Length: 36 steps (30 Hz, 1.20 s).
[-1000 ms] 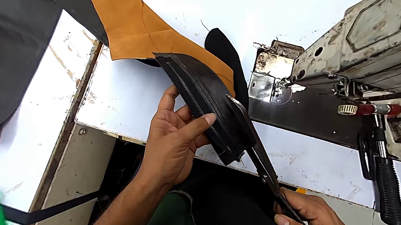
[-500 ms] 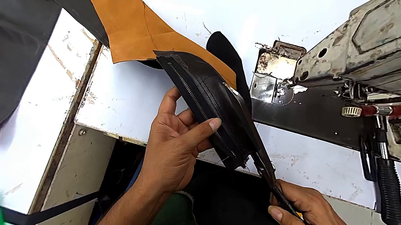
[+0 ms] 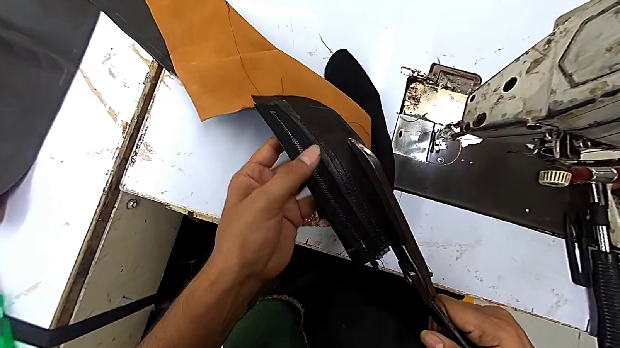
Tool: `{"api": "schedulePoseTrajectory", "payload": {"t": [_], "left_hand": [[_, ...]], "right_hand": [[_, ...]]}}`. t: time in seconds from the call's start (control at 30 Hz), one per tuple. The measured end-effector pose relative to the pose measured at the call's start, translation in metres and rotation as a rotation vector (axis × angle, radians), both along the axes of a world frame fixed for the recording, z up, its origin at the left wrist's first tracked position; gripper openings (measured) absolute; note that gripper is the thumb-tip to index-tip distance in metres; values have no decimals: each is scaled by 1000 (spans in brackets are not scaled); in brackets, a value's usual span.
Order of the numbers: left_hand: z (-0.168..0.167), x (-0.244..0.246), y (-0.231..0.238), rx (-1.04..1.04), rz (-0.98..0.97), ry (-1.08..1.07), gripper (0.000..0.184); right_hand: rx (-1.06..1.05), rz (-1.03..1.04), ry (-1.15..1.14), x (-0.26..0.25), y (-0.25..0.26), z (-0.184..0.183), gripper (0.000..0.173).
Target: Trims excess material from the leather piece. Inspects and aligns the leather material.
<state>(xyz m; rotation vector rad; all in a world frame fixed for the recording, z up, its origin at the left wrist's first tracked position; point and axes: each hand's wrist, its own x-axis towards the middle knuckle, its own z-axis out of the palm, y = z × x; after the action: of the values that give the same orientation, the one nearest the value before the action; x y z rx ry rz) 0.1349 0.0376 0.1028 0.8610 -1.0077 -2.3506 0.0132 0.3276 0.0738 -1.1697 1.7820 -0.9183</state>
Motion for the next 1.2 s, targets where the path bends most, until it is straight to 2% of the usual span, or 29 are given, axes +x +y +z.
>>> {"api": "schedulePoseTrajectory", "payload": {"t": [0.07,0.17,0.3,0.53,1.03,1.1,1.2], "left_hand": [[-1,-3,-8,-23,40,10,40],[2,-2,-13,-40,5,30,64],[5,3,-10,-50,-31,73,73],[10,9,-2,-81,-61,96,74],[9,12,-10,-74,-87,100,76],[10,12,-13,-74,-83,98,69],[14,8,-21,-117,-34,49,49]], "right_hand": [[12,4,-11,0,0,0,38],[18,12,-33,1,-4,0,39],[-18,17,-41,0,-13,-4,40],[-52,16,-21,0,-26,-10,44],[-61,2,-7,2,-29,-2,39],[-66,-1,-13,2,-29,-2,39],[-64,0,-30,3,-28,-3,40]]}}
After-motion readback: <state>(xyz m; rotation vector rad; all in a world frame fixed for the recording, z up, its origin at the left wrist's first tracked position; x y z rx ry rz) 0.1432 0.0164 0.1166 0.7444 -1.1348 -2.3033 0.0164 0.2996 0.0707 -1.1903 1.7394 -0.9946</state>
